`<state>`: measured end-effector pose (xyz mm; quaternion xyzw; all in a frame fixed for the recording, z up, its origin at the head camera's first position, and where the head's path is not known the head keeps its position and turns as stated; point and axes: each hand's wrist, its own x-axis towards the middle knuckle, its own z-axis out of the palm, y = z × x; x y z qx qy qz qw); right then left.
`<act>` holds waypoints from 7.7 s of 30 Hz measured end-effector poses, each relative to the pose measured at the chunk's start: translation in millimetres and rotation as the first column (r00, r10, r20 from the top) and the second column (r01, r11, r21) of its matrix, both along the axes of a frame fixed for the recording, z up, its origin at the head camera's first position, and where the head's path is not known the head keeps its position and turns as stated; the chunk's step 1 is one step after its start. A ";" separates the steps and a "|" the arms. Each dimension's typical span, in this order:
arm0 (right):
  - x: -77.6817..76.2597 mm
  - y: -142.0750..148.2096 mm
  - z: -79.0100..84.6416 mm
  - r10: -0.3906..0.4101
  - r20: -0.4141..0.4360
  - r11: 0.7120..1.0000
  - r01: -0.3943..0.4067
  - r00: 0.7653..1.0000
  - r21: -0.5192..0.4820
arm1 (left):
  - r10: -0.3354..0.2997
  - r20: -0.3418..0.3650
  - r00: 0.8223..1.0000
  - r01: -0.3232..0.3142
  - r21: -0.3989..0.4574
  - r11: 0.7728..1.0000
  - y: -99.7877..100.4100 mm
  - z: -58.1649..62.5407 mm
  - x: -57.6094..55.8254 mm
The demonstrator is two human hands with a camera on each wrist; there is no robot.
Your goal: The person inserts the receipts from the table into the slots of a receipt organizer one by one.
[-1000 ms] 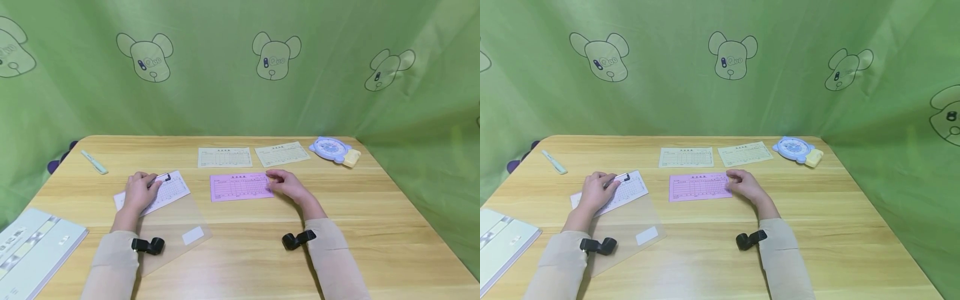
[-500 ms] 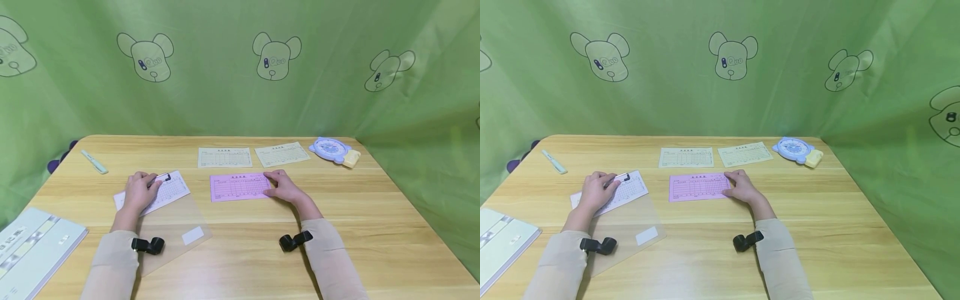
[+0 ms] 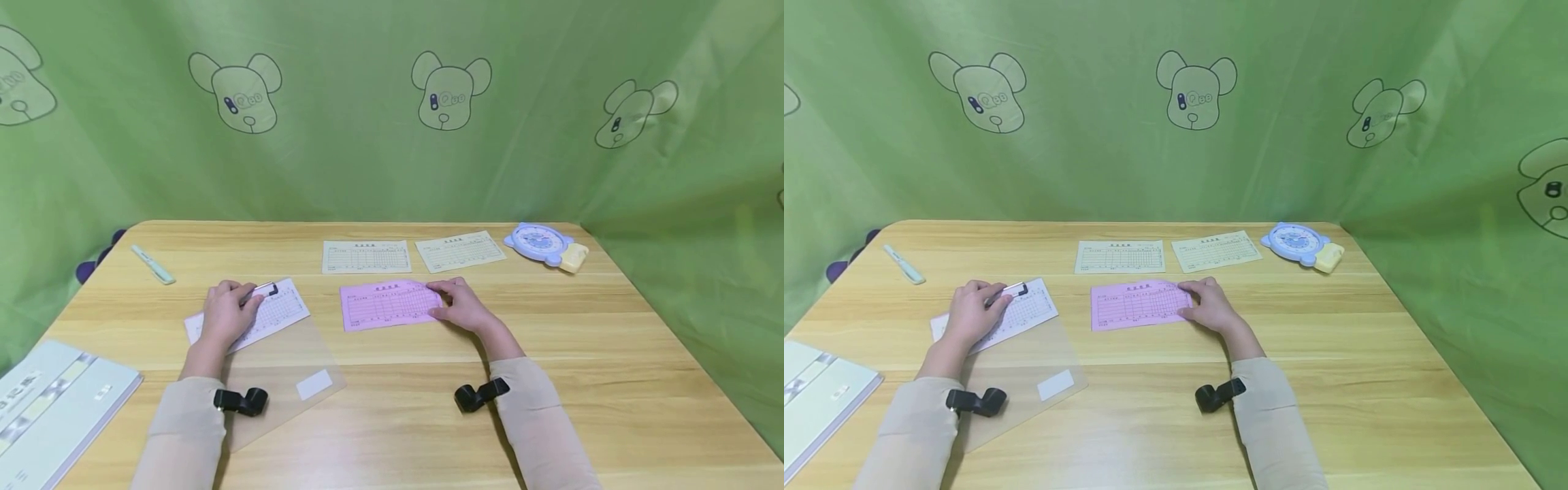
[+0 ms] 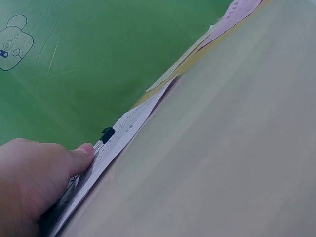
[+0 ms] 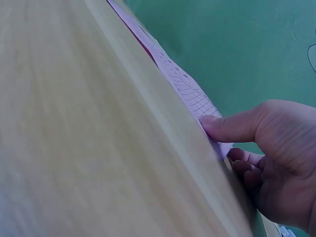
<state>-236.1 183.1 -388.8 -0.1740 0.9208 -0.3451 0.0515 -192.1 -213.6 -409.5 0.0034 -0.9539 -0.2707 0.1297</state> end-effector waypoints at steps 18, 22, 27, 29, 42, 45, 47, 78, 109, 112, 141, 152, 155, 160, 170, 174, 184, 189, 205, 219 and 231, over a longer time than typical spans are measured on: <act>-1.4 -0.7 3.0 0.084 -0.009 0.986 -0.082 0.996 0.142 | -0.001 0.000 1.000 0.001 0.004 1.000 0.6 0.4 0.1; -0.9 -1.6 3.8 0.096 -0.014 0.980 -0.092 0.995 0.176 | -0.003 -0.002 1.000 0.003 0.006 1.000 0.2 0.3 0.4; -1.4 -2.3 3.9 0.085 -0.007 0.984 -0.083 0.996 0.159 | 0.001 -0.005 1.000 -0.001 0.006 1.000 0.4 -0.3 0.4; -1.3 -2.3 4.1 0.076 0.002 0.989 -0.076 0.997 0.128 | 0.001 -0.013 1.000 -0.001 0.004 1.000 0.6 -0.3 0.7; 5.6 -8.9 3.4 0.039 -0.039 0.999 -0.039 0.998 0.008 | -0.006 -0.030 1.000 0.006 -0.004 1.000 -0.4 -0.7 0.6; 6.0 -8.9 2.5 -0.002 -0.017 1.000 0.001 1.000 -0.024 | -0.007 -0.024 1.000 0.007 -0.004 1.000 0.6 -0.6 0.3; 5.4 -9.0 1.5 -0.025 -0.007 0.999 0.025 1.000 -0.039 | -0.005 -0.021 1.000 0.005 -0.003 1.000 0.8 -0.6 0.4; 4.0 -5.2 7.3 -0.037 0.335 0.882 0.189 0.941 -0.432 | 0.000 -0.009 1.000 0.000 0.000 1.000 0.7 0.1 0.9; 4.0 -100.5 15.9 0.182 0.402 0.865 0.048 0.898 -0.499 | 0.013 0.034 0.999 -0.013 0.014 1.000 3.1 4.6 1.7; 5.1 -111.1 13.9 0.188 0.399 0.868 0.037 0.898 -0.494 | 0.009 0.045 0.999 -0.009 0.012 1.000 2.2 5.7 1.4; 22.8 -196.1 2.9 0.191 0.496 0.834 0.126 0.847 -0.538 | -0.016 0.025 1.000 0.017 -0.030 0.999 0.1 7.5 1.7; 24.4 -205.8 -1.8 0.137 0.507 0.839 0.172 0.851 -0.516 | -0.082 -0.045 0.996 0.076 -0.122 0.990 -0.9 4.9 0.9; 25.5 -207.0 -1.8 0.122 0.512 0.838 0.188 0.850 -0.513 | -0.103 -0.071 0.992 0.089 -0.182 0.979 -0.7 4.4 0.7; 26.1 -208.0 -1.6 0.101 0.519 0.833 0.214 0.849 -0.511 | -0.108 -0.051 0.993 0.095 -0.204 0.974 -0.9 3.6 -0.1; 22.0 -211.6 0.4 0.087 0.528 0.833 0.229 0.845 -0.503 | -0.098 -0.059 0.993 0.085 -0.188 0.979 -2.3 2.4 -1.4; 18.1 -213.9 1.3 0.085 0.520 0.833 0.226 0.850 -0.506 | -0.100 -0.075 0.992 0.084 -0.189 0.978 -2.1 2.3 -2.5; 9.8 -215.3 1.1 0.089 0.517 0.831 0.223 0.851 -0.509 | -0.101 -0.053 0.993 0.090 -0.181 0.979 0.4 6.0 -2.0; 8.1 -215.7 0.3 0.082 0.511 0.830 0.226 0.856 -0.511 | -0.107 -0.073 0.992 0.092 -0.184 0.979 1.7 6.0 -3.0; 17.8 -205.8 1.6 0.109 0.518 0.807 0.228 0.849 -0.544 | -0.094 -0.119 0.988 0.073 -0.164 0.984 1.8 2.1 -0.8; 28.1 -181.4 3.4 0.183 0.505 0.820 0.153 0.843 -0.551 | -0.063 -0.103 0.993 0.057 -0.066 0.996 -1.3 -1.2 0.5; 21.8 -129.1 25.7 0.247 0.450 0.824 0.058 0.858 -0.563 | -0.054 -0.109 0.993 0.051 -0.028 0.998 0.2 1.2 2.0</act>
